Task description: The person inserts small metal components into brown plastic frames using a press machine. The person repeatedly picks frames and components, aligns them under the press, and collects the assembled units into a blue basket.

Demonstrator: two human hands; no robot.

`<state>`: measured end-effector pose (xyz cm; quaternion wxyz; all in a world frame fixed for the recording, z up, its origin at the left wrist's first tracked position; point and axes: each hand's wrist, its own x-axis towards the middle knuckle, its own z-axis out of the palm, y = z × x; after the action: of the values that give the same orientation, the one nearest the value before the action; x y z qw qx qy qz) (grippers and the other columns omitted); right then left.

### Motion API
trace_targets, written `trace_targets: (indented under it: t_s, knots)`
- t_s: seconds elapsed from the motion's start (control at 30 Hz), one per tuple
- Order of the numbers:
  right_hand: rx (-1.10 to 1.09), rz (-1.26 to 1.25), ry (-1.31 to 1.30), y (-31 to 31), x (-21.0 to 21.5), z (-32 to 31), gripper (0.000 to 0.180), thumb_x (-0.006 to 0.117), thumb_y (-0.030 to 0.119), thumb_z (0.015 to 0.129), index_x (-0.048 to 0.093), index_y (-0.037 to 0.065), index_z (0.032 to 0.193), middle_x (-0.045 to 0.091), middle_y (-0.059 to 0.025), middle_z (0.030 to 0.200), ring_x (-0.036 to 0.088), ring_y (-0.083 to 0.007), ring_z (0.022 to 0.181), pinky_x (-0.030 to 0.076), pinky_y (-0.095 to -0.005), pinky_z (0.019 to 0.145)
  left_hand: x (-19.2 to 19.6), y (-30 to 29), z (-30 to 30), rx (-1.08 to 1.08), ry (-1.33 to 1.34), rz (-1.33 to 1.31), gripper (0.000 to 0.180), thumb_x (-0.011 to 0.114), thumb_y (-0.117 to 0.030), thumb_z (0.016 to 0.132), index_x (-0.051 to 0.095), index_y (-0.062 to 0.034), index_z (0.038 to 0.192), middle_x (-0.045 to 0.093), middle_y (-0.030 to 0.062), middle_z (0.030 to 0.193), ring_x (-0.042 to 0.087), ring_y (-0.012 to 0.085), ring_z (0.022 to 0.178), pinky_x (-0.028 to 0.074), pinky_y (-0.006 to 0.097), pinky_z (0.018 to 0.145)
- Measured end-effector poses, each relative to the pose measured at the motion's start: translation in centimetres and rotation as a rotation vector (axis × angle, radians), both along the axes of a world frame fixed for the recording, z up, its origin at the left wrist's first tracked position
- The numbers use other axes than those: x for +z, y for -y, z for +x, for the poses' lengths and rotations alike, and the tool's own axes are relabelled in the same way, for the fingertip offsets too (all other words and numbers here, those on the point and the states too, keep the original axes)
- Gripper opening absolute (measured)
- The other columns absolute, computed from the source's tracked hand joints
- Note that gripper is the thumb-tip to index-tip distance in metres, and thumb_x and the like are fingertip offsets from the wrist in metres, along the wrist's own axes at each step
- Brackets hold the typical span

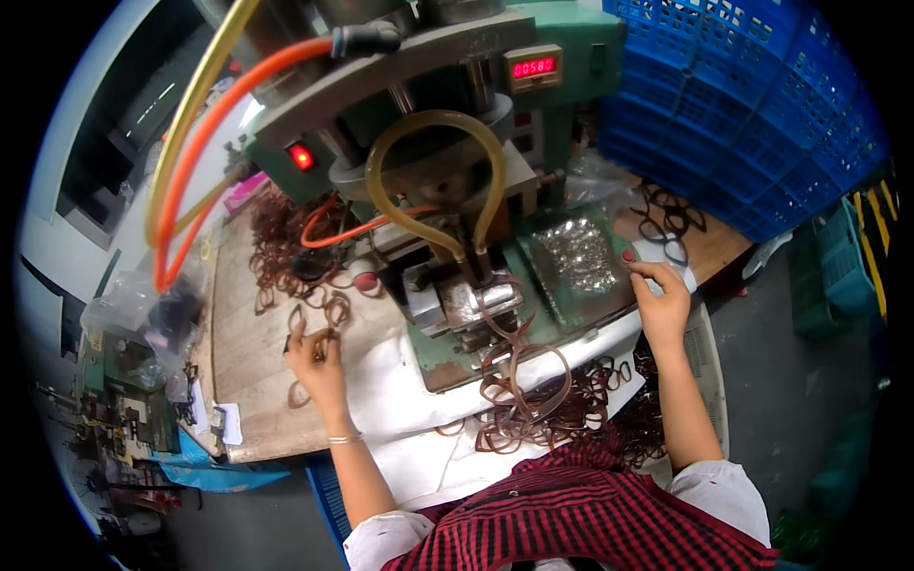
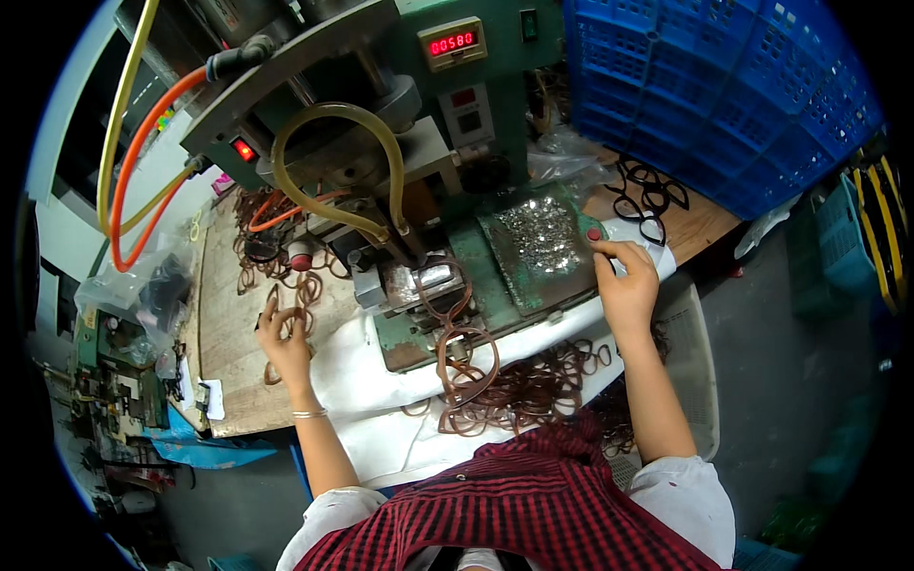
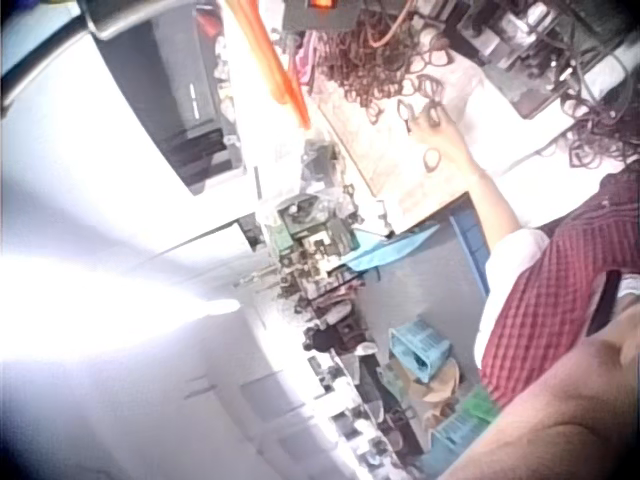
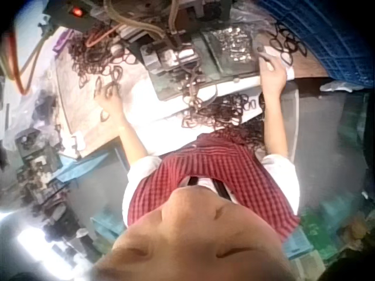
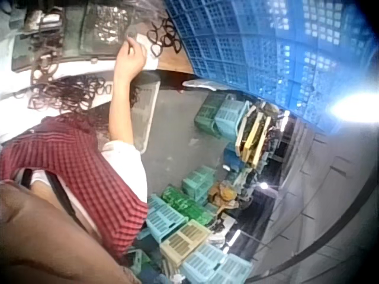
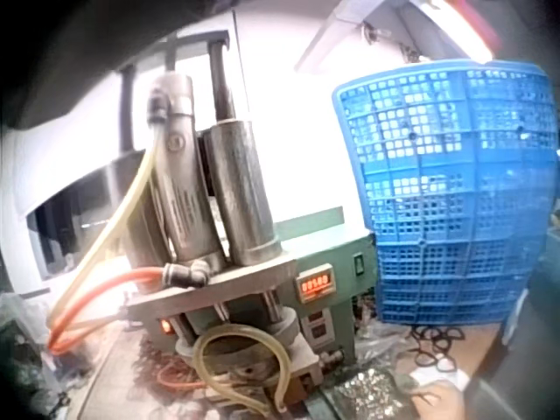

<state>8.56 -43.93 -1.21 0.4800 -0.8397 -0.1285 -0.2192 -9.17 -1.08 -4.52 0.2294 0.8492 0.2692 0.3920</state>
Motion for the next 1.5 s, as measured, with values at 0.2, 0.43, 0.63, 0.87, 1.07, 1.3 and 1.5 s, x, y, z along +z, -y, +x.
trace_targets:
  t_s: [0.2, 0.43, 0.63, 0.87, 1.07, 1.3, 1.5]
  knots:
    - [0.519, 0.305, -0.245, -5.9, 6.3, -1.8, 0.015, 0.069, 0.004, 0.081, 0.071, 0.001, 0.095, 0.070, -0.0066, 0.090, 0.064, -0.0129, 0.086, 0.049, -0.0268, 0.079, 4.4, 3.7, 2.2, -0.232, 0.312, -0.606, 0.013, 0.066, -0.014, 0.093, 0.068, -0.0012, 0.091, 0.058, -0.0041, 0.071, 0.044, 0.0039, 0.062, 0.033, 0.019, 0.056]
    - [0.637, 0.365, -0.233, -12.9, 8.0, -1.5, 0.037, 0.066, 0.003, 0.077, 0.058, -0.002, 0.113, 0.067, -0.0075, 0.082, 0.065, -0.0133, 0.081, 0.049, -0.0278, 0.080, 3.3, 7.8, 2.7, -0.300, 0.517, -0.993, 0.018, 0.053, -0.022, 0.101, 0.056, -0.0051, 0.097, 0.060, 0.0041, 0.069, 0.049, 0.0066, 0.051, 0.035, 0.017, 0.045]
    - [0.695, 0.527, -0.403, -13.6, 8.1, -2.4, 0.037, 0.067, 0.000, 0.078, 0.055, -0.004, 0.113, 0.067, -0.0062, 0.082, 0.061, -0.0101, 0.081, 0.047, -0.0255, 0.077, 13.5, 11.7, 4.0, -0.695, 0.766, -0.273, 0.017, 0.045, -0.018, 0.104, 0.053, -0.0041, 0.107, 0.059, 0.0061, 0.074, 0.051, 0.0066, 0.056, 0.039, 0.018, 0.045]
    - [0.731, 0.529, -0.335, -12.8, 8.3, -4.6, 0.047, 0.063, 0.001, 0.084, 0.048, -0.004, 0.128, 0.067, -0.0107, 0.102, 0.060, -0.0131, 0.097, 0.046, -0.0270, 0.088, 15.6, 13.4, 4.3, -0.752, 0.575, -0.402, 0.015, 0.045, -0.014, 0.102, 0.053, -0.0018, 0.105, 0.061, 0.0092, 0.074, 0.050, 0.0085, 0.052, 0.037, 0.019, 0.043]
    - [-0.063, -0.548, 0.105, -6.5, -0.3, 2.0, 0.025, 0.071, 0.012, 0.074, 0.069, 0.003, 0.097, 0.060, -0.0181, 0.122, 0.050, -0.0351, 0.124, 0.043, -0.0457, 0.099, 14.7, 18.0, 2.1, -1.011, -0.154, -1.625, 0.026, 0.037, -0.022, 0.103, 0.053, -0.0009, 0.103, 0.057, 0.0126, 0.059, 0.036, 0.0118, 0.034, 0.030, 0.020, 0.034]
    - [0.080, -0.185, -0.013, -5.9, 0.1, 4.1, 0.011, 0.067, 0.008, 0.075, 0.066, 0.004, 0.085, 0.066, -0.0141, 0.101, 0.060, -0.0345, 0.102, 0.048, -0.0433, 0.083, 12.1, 19.2, 4.2, -0.876, -0.176, -1.725, 0.025, 0.037, -0.026, 0.102, 0.052, -0.0053, 0.100, 0.056, 0.0071, 0.062, 0.043, 0.0112, 0.039, 0.029, 0.021, 0.035]
    - [0.073, -0.005, 0.062, -5.4, -2.0, 4.6, 0.014, 0.065, 0.011, 0.078, 0.066, 0.001, 0.088, 0.066, -0.0153, 0.081, 0.064, -0.0317, 0.074, 0.050, -0.0377, 0.070, 12.6, 20.0, 4.2, -0.759, -0.191, -1.685, 0.028, 0.039, -0.030, 0.102, 0.052, -0.0055, 0.101, 0.052, 0.0045, 0.059, 0.040, 0.0111, 0.039, 0.029, 0.020, 0.034]
